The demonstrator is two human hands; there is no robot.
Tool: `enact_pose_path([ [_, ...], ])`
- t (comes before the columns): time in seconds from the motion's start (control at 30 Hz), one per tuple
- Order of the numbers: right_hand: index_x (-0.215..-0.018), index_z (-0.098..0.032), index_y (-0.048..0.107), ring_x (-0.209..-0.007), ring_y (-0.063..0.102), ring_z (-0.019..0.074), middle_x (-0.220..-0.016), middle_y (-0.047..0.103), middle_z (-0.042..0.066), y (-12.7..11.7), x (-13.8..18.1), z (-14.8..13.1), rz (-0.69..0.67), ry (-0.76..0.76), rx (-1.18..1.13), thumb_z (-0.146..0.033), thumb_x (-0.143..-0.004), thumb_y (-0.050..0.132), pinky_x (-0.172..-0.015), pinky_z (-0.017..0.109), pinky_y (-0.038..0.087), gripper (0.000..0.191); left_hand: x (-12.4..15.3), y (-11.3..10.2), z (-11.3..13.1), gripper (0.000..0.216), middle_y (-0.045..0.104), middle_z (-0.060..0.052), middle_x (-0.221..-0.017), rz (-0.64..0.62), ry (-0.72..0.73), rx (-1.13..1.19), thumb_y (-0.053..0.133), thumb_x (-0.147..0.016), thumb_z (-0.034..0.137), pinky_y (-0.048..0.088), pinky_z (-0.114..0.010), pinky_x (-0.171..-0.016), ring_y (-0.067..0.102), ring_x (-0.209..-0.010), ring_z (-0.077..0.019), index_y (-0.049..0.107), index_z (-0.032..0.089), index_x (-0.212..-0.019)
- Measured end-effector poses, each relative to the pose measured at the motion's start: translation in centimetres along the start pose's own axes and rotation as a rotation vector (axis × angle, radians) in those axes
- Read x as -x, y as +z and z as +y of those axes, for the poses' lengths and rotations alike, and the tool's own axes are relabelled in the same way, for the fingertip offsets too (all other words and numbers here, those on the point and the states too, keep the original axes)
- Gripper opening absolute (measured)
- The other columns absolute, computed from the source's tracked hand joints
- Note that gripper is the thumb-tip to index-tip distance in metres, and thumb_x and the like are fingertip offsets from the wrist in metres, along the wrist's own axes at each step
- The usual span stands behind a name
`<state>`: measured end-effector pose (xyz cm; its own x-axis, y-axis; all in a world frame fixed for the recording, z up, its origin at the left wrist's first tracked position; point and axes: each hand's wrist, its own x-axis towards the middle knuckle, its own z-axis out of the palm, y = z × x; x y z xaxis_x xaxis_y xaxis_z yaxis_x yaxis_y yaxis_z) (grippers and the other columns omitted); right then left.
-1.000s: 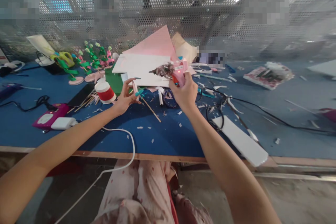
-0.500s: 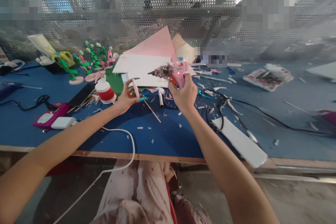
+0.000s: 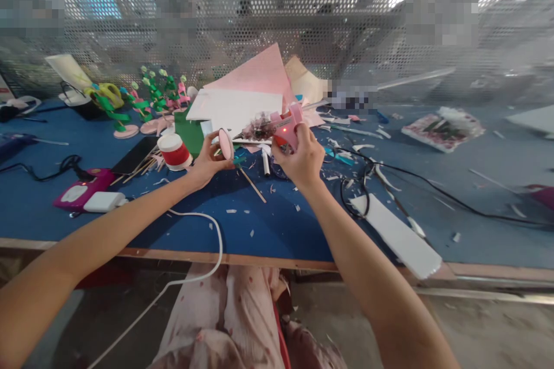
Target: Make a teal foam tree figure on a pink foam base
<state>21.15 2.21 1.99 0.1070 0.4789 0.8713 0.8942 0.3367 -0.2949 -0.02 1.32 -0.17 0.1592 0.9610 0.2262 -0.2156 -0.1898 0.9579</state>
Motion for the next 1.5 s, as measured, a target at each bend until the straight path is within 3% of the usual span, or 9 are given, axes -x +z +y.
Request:
enact_pose_path([
  [0.13, -0.075, -0.022, 0.044, -0.063, 0.057, 0.0211, -0.067, 0.057, 0.004, -0.2, 0.0, -0.2, -0.03, 0.023, -0.008, -0.045, -0.066, 0.055, -0.055, 0.032, 0.04, 0.027, 0.0, 0.0, 0.0, 0.08, 0.049, -0.002, -0.105, 0.008, -0.009, -0.02, 0.08, -0.049, 0.02, 0.054, -0.033, -0.069, 0.057, -0.078, -0.0129, 0.036, 0.03, -0.115],
  [0.3, -0.075, -0.023, 0.045, -0.063, 0.057, 0.021, -0.068, 0.058, 0.004, -0.6, -0.2, -0.6, -0.061, 0.069, -0.004, -0.044, -0.067, 0.056, -0.056, 0.033, 0.041, 0.025, -0.3, -0.3, -0.4, 0.077, 0.044, -0.007, -0.12, 0.03, 0.083, -0.096, 0.08, -0.048, 0.02, 0.045, -0.036, -0.09, 0.05, -0.106, -0.0204, 0.043, 0.024, -0.116],
  [0.4, -0.077, -0.022, 0.046, -0.062, 0.055, 0.0202, -0.066, 0.057, 0.003, -0.7, -0.3, -0.5, -0.046, 0.087, -0.005, -0.043, -0.067, 0.057, -0.056, 0.033, 0.041, 0.025, -0.4, -0.5, -0.4, 0.095, 0.044, -0.008, -0.122, 0.018, 0.067, -0.077, 0.079, -0.051, 0.018, 0.043, -0.037, -0.092, 0.046, -0.112, -0.0225, 0.029, 0.028, -0.132],
  [0.5, -0.078, -0.022, 0.046, -0.063, 0.054, 0.0202, -0.066, 0.056, 0.003, -0.6, -0.4, -0.4, -0.029, 0.102, -0.008, -0.042, -0.068, 0.056, -0.057, 0.033, 0.041, 0.025, -0.2, -0.5, 0.0, 0.104, 0.046, -0.007, -0.119, -0.008, 0.07, -0.06, 0.078, -0.054, 0.016, 0.045, -0.036, -0.088, 0.05, -0.107, -0.022, 0.018, 0.034, -0.137],
  [0.7, -0.078, -0.021, 0.047, -0.064, 0.054, 0.021, -0.069, 0.056, 0.005, -0.4, -0.5, -0.3, -0.06, 0.127, -0.008, -0.043, -0.067, 0.055, -0.058, 0.033, 0.04, 0.026, 0.2, -0.2, 0.5, 0.081, 0.043, -0.003, -0.123, -0.082, -0.006, 0.012, 0.077, -0.054, 0.015, 0.048, -0.031, -0.084, 0.052, -0.105, -0.0197, 0.042, 0.036, -0.124],
  [0.83, -0.079, -0.02, 0.047, -0.064, 0.054, 0.021, -0.069, 0.056, 0.005, -0.3, -0.5, -0.4, -0.074, 0.142, -0.016, -0.043, -0.067, 0.055, -0.059, 0.034, 0.04, 0.027, 0.1, -0.1, 0.6, 0.07, 0.048, 0.001, -0.105, -0.061, -0.082, 0.161, 0.074, -0.059, 0.015, 0.048, -0.029, -0.083, 0.056, -0.093, -0.0137, 0.044, 0.036, -0.118],
  [0.97, -0.078, -0.021, 0.046, -0.064, 0.054, 0.0208, -0.069, 0.056, 0.005, -0.3, -0.5, -0.4, -0.071, 0.137, -0.019, -0.043, -0.066, 0.055, -0.058, 0.033, 0.04, 0.026, -0.1, -0.1, 0.7, 0.053, 0.047, 0.003, -0.092, 0.021, -0.063, 0.213, 0.072, -0.063, 0.019, 0.05, -0.031, -0.079, 0.058, -0.084, -0.011, 0.047, 0.032, -0.108],
  [1.23, -0.079, -0.022, 0.046, -0.062, 0.053, 0.0197, -0.068, 0.056, 0.004, -0.3, -0.3, -0.5, -0.073, 0.127, -0.032, -0.042, -0.067, 0.055, -0.057, 0.033, 0.039, 0.025, 0.0, 0.1, 1.0, 0.048, 0.052, 0.005, -0.081, 0.029, -0.072, 0.26, 0.072, -0.066, 0.024, 0.052, -0.028, -0.073, 0.054, -0.069, -0.0072, 0.047, 0.033, -0.105],
  [1.5, -0.079, -0.021, 0.048, -0.062, 0.054, 0.02, -0.071, 0.058, 0.005, -0.2, 0.0, -0.9, -0.112, 0.118, -0.021, -0.042, -0.065, 0.056, -0.057, 0.033, 0.039, 0.026, -0.2, 0.1, 1.1, 0.034, 0.043, 0.006, -0.06, 0.066, -0.125, 0.288, 0.06, -0.078, 0.03, 0.04, -0.016, -0.046, 0.042, -0.048, -0.005, 0.044, 0.031, -0.107],
])
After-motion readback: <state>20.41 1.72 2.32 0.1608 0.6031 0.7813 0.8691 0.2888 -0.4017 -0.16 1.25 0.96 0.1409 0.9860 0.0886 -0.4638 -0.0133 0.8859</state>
